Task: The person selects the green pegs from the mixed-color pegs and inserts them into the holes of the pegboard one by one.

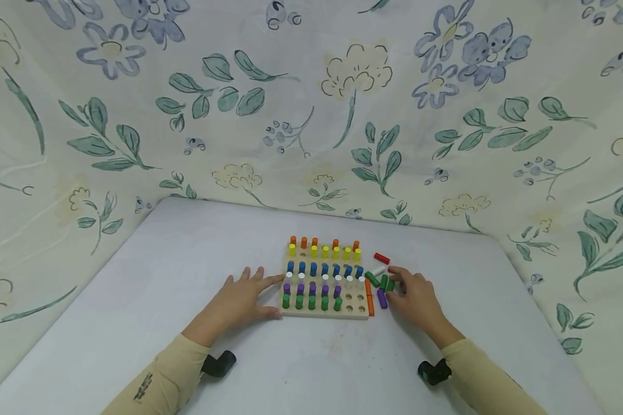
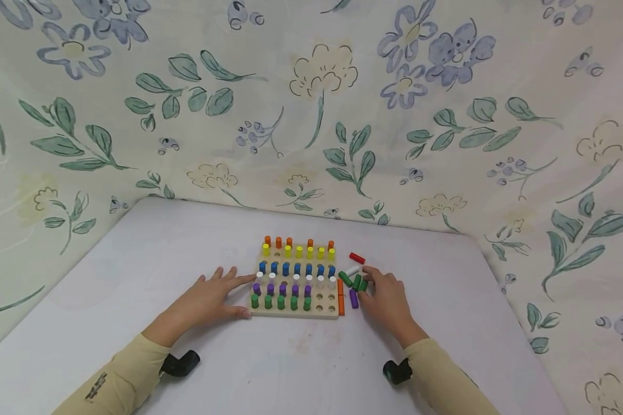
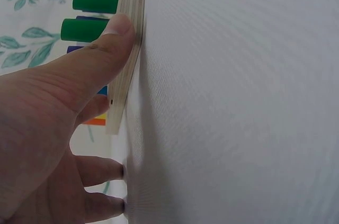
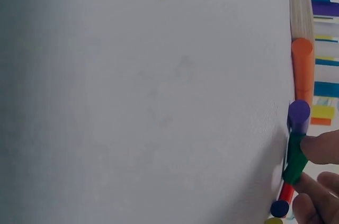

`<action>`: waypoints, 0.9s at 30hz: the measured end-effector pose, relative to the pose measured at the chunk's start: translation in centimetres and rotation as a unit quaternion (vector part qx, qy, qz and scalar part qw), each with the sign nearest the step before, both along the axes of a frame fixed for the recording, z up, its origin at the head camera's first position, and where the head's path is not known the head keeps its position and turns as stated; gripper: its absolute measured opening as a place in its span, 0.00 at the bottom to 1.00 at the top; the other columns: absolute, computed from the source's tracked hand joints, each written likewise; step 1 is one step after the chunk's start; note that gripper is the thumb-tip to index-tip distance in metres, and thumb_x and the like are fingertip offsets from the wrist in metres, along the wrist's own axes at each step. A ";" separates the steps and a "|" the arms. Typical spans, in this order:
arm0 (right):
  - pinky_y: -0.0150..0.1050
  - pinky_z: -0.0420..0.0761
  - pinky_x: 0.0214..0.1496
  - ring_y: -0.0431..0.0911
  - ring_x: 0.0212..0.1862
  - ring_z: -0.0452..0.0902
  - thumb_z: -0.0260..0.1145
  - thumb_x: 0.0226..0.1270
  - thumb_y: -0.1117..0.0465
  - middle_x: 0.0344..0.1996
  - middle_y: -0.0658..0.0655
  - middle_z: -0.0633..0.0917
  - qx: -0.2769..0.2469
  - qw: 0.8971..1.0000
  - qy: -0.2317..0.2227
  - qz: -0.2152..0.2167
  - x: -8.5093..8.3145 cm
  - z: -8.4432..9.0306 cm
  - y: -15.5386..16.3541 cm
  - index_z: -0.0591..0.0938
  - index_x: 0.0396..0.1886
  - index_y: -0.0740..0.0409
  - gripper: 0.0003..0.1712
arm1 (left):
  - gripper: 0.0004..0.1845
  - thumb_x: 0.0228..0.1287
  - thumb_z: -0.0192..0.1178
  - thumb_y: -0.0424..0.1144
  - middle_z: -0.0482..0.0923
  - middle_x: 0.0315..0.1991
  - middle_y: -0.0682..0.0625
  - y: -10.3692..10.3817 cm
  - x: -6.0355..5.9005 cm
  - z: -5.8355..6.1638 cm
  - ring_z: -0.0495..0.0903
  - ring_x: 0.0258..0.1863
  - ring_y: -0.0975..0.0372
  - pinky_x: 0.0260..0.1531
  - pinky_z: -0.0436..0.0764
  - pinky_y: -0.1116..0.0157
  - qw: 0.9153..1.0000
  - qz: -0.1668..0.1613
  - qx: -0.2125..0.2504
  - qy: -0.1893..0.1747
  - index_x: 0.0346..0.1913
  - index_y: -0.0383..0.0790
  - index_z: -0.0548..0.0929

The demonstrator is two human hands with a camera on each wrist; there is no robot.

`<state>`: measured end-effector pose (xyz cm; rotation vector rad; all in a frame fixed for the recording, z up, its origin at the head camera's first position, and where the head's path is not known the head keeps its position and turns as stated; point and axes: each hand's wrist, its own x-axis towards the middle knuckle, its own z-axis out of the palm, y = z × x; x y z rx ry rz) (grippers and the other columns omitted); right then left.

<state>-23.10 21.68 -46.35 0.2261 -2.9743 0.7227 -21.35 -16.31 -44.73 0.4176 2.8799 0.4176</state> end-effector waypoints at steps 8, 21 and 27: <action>0.49 0.74 0.50 0.49 0.44 0.75 0.71 0.65 0.59 0.52 0.57 0.88 -0.032 0.999 -0.017 -0.002 0.3 0.0 0.0 0.72 0.71 0.60 0.36 | 0.47 0.55 0.70 0.66 0.60 0.75 0.30 -0.1 0.1 0.2 0.53 0.74 0.29 0.66 0.52 0.26 1.000 0.003 -0.001 0.003 0.76 0.54 0.69; 0.41 0.81 0.41 0.47 0.41 0.80 0.67 0.72 0.55 0.51 0.58 0.88 -0.100 0.994 -0.054 -0.003 1.3 0.1 0.2 0.66 0.75 0.58 0.36 | 0.47 0.55 0.70 0.65 0.61 0.74 0.29 -0.1 0.0 -0.2 0.54 0.73 0.29 0.66 0.53 0.26 1.000 -0.001 -0.006 0.009 0.76 0.54 0.69; 0.44 0.84 0.44 0.48 0.43 0.81 0.65 0.74 0.55 0.51 0.60 0.88 -0.099 0.994 -0.042 -0.011 1.4 0.0 0.4 0.67 0.75 0.59 0.34 | 0.47 0.55 0.70 0.65 0.61 0.74 0.29 0.0 0.0 -0.1 0.54 0.73 0.29 0.66 0.54 0.27 1.000 -0.003 -0.005 0.013 0.76 0.54 0.69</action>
